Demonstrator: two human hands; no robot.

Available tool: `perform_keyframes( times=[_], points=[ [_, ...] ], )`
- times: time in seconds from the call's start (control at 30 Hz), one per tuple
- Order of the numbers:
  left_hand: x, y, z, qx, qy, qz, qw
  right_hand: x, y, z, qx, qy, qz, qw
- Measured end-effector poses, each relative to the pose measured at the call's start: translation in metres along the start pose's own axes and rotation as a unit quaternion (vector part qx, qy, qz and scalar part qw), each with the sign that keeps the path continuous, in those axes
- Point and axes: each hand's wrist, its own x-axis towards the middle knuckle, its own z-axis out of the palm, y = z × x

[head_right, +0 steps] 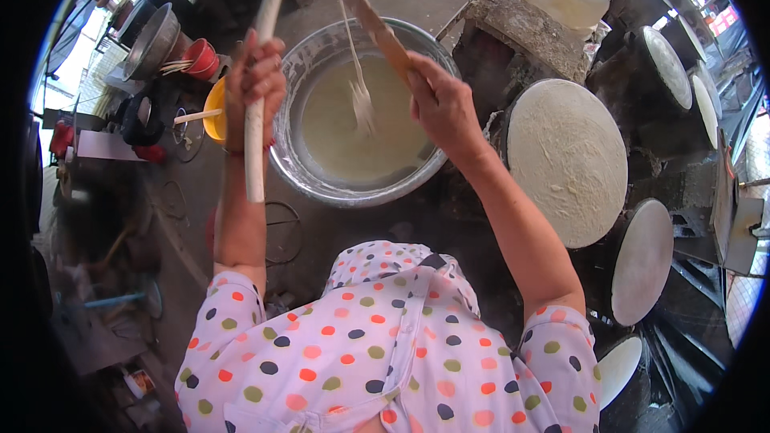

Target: The person ladles batter onto multiple hot griddles, spreads it into thin circles with a wooden stick, and removes the cooked rice cakes to a stack. The process repeats continuously across several griddles.

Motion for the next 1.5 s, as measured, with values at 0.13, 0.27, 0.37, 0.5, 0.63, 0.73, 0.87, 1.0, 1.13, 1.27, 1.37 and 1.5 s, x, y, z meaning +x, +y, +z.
perform_keyframes(
  times=[0.13, 0.27, 0.37, 0.5, 0.63, 0.73, 0.87, 1.0, 1.13, 1.27, 1.37, 1.5],
  points=[
    [0.015, 0.016, 0.063, 0.329, 0.066, 0.132, 0.933, 0.022, -0.036, -0.005, -0.070, 0.061, -0.138, 0.986],
    [-0.007, 0.008, 0.038, 0.324, 0.117, 0.103, 0.933, 0.014, -0.007, -0.010, -0.211, 0.122, -0.177, 0.954],
    [-0.028, -0.005, -0.008, -0.080, 0.179, 0.005, 0.981, -0.008, 0.050, -0.008, -0.303, 0.128, -0.166, 0.929],
    [-0.039, -0.039, -0.038, -0.228, 0.198, -0.073, 0.951, -0.043, 0.084, -0.025, -0.420, 0.110, -0.125, 0.892],
    [-0.033, -0.065, -0.017, -0.233, 0.202, -0.112, 0.945, -0.077, 0.087, -0.043, -0.453, 0.168, -0.152, 0.863],
    [-0.016, -0.089, 0.013, -0.241, 0.200, -0.129, 0.941, -0.109, 0.082, -0.060, -0.441, 0.213, -0.145, 0.860],
    [0.011, -0.147, 0.043, -0.297, 0.176, -0.201, 0.917, -0.195, 0.088, -0.104, -0.446, 0.283, -0.078, 0.845],
    [0.037, -0.247, 0.065, -0.383, 0.174, -0.318, 0.849, -0.316, 0.102, -0.146, -0.405, 0.388, -0.018, 0.828],
    [0.049, -0.376, 0.097, -0.446, 0.199, -0.421, 0.765, -0.444, 0.113, -0.167, -0.395, 0.502, 0.068, 0.766],
    [0.049, -0.516, 0.126, -0.480, 0.182, -0.514, 0.687, -0.520, 0.128, -0.197, -0.282, 0.674, 0.155, 0.665],
    [0.056, -0.630, 0.125, -0.309, 0.067, -0.599, 0.736, -0.533, 0.093, -0.231, 0.153, 0.774, 0.171, 0.590],
    [0.030, -0.741, 0.127, 0.250, -0.099, -0.482, 0.834, -0.551, 0.129, -0.273, 0.022, 0.801, 0.137, 0.583]
  ],
)
